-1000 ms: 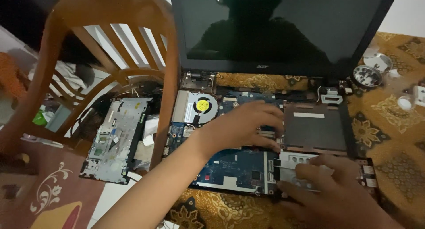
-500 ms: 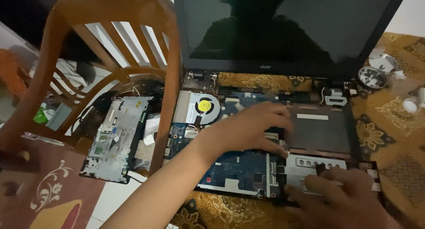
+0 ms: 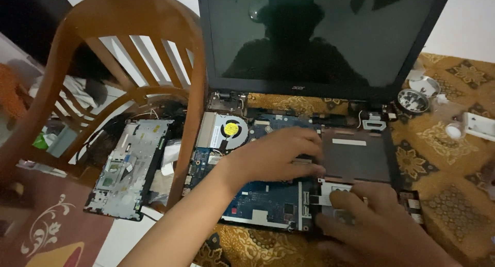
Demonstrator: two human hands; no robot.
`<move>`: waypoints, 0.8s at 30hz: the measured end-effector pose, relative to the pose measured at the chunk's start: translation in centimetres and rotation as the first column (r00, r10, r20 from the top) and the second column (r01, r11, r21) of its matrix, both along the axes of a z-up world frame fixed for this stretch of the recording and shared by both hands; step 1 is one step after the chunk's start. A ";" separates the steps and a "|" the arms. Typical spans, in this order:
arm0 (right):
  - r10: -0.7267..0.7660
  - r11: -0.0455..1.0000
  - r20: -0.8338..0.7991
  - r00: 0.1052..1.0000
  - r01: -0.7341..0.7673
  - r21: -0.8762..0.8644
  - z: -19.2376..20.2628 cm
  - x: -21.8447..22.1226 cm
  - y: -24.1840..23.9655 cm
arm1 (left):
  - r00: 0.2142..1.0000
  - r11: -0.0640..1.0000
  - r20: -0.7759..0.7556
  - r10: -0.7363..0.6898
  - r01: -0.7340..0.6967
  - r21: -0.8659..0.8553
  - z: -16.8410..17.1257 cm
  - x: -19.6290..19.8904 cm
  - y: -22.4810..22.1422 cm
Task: Disassembling a laptop to access and manipulate internal components like the motherboard and hard drive.
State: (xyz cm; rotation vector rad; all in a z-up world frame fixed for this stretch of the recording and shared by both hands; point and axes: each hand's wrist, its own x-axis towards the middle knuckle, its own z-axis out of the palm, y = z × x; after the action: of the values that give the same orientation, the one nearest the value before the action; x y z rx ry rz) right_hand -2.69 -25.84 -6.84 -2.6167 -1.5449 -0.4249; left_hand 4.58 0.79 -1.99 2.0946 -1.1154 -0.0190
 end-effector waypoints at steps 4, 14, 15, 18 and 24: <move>0.007 0.999 -0.061 0.998 -0.005 0.042 0.4 0.4 0.5 | 0.999 1.000 -0.033 0.024 -0.024 -0.001 0.1 0.1 0.0; -0.030 0.997 0.114 0.993 0.038 -0.063 -1.8 -0.8 -1.6 | 0.998 0.997 0.044 0.036 -0.039 0.070 -0.3 -0.6 0.5; -0.028 0.997 0.115 0.993 0.036 -0.064 -1.9 -0.8 -2.1 | 0.998 0.997 0.045 0.038 -0.041 0.069 -0.3 -0.6 0.5; 0.138 0.973 0.139 0.980 -0.108 -0.206 -2.5 -1.0 -3.2 | 0.999 0.996 0.035 -0.009 0.005 0.090 -0.2 -0.5 0.4; 0.211 0.963 0.336 0.918 -0.136 -0.234 -3.1 -2.0 -2.7 | 0.999 0.989 0.040 -0.012 0.006 0.147 0.0 -0.5 -0.1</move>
State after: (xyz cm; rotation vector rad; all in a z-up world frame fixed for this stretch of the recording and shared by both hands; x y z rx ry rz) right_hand -4.69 -28.56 -9.94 -2.6237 -2.0161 -0.8053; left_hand 4.04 0.72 -1.97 2.2287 -1.1791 -0.0643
